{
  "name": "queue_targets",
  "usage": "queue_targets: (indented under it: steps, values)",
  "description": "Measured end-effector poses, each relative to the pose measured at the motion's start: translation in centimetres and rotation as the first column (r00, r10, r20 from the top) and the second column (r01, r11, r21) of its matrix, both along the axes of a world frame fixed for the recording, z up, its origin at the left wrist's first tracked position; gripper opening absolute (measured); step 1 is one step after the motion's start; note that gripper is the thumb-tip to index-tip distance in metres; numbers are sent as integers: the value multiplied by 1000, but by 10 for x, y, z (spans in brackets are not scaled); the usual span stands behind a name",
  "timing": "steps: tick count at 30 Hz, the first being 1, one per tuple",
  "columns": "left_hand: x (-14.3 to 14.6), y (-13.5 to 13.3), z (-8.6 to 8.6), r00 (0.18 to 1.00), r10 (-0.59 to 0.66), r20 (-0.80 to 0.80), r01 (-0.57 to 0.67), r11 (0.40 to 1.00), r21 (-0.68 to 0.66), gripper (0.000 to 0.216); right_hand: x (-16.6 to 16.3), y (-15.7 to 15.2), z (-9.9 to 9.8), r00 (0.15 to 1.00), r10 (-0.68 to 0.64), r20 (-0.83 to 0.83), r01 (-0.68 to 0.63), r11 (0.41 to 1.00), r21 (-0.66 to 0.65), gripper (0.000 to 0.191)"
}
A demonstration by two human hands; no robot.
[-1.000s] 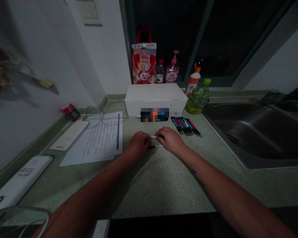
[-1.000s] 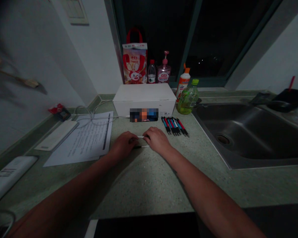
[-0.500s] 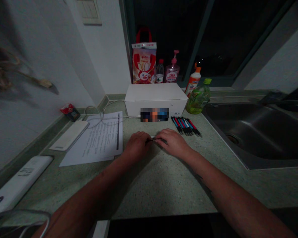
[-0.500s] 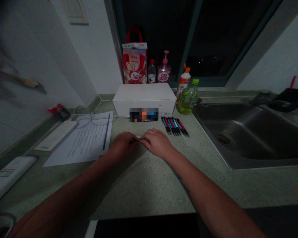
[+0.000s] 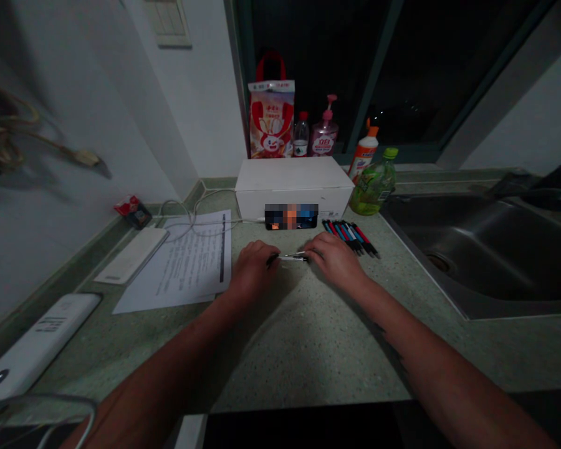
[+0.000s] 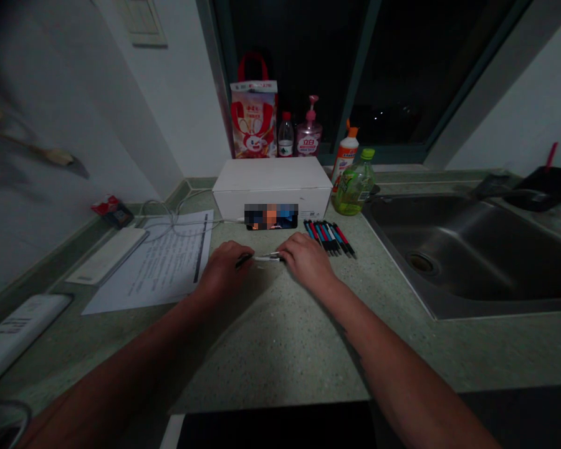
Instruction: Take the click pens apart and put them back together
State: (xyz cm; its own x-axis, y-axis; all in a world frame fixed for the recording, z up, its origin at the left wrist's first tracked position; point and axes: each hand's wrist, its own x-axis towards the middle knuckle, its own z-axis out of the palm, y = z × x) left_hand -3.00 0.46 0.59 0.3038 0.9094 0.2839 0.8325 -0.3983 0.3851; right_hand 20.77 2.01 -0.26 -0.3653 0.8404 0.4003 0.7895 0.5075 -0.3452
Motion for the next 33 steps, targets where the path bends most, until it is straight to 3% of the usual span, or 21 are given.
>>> queue_targets:
  steps: [5, 8, 12, 17, 21, 27, 30, 33]
  values:
    - [4, -1, -2, 996, -59, 59, 61, 998, -33, 15, -7, -4, 0, 996, 82, -22, -83, 996, -22, 16]
    - [3, 0, -3, 997, -39, 64, 42, 998, -44, 15, -3, -2, 0, 999, 52, -15, -52, 998, -32, 16]
    - [-1, 2, -3, 1000, 3, -4, -3, 999, -49, 15, 7, 2, 2, 1000, 23, 15, -22, 998, -64, 14]
    - [1, 2, -5, 994, -4, -111, -8, 995, -104, 16, 3, -1, 5, 983, 161, 90, -145, 976, -165, 11]
    - [4, 3, -6, 992, 5, -123, -20, 992, -125, 14, -6, -3, 2, 974, 174, 143, -146, 971, -186, 9]
    - [3, 1, -4, 963, 143, 227, -103, 979, -176, 24, -12, -7, 3, 989, 132, 62, -122, 981, -151, 17]
    - [5, -1, -6, 910, 117, 398, -17, 969, -246, 31, -18, -12, 6, 984, 179, -21, -180, 978, -102, 28]
    - [9, -4, -9, 848, 59, 527, 114, 951, -289, 28, -21, -15, 5, 970, 240, -50, -243, 967, -77, 25]
